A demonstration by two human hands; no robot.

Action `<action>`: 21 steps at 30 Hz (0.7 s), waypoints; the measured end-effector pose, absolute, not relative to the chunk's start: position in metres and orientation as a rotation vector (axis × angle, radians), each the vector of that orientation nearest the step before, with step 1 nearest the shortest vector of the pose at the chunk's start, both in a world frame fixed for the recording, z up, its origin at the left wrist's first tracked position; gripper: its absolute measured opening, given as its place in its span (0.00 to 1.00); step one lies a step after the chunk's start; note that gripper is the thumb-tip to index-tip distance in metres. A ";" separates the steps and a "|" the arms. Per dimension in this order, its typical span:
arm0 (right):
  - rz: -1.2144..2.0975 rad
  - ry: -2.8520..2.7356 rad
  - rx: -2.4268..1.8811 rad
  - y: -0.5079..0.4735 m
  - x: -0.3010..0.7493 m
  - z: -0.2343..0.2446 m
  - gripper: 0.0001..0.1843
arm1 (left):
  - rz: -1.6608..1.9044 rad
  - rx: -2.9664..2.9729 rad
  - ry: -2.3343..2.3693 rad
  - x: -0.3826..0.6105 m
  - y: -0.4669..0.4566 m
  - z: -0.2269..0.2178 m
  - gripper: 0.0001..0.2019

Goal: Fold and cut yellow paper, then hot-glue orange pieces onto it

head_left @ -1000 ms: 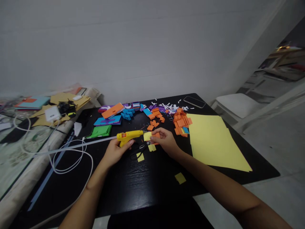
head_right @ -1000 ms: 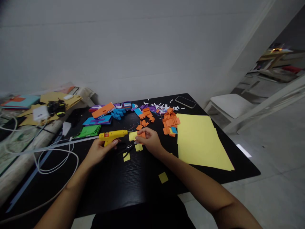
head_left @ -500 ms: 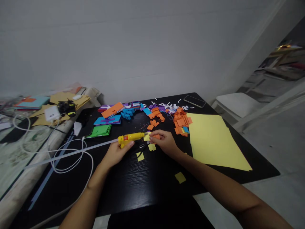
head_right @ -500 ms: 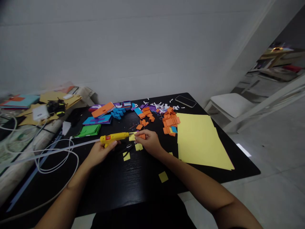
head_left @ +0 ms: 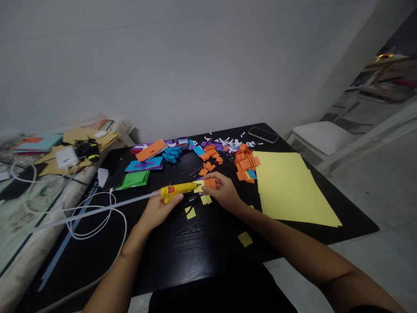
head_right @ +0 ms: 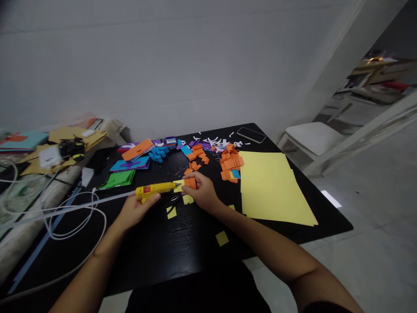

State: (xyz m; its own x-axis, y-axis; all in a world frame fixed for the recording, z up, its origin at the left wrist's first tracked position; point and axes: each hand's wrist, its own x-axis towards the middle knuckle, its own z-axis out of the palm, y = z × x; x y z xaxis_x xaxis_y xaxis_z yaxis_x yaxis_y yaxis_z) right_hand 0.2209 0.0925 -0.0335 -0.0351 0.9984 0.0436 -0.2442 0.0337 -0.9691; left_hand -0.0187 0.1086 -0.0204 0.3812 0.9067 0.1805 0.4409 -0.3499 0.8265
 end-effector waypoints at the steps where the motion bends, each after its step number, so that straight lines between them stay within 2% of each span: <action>1: 1.316 -1.076 -0.987 0.093 0.221 -0.034 0.18 | 0.849 1.959 1.157 -0.018 0.109 -0.020 0.21; 21: 1.247 -1.092 -0.990 0.097 0.225 -0.035 0.16 | 0.824 1.892 1.282 -0.018 0.109 -0.019 0.26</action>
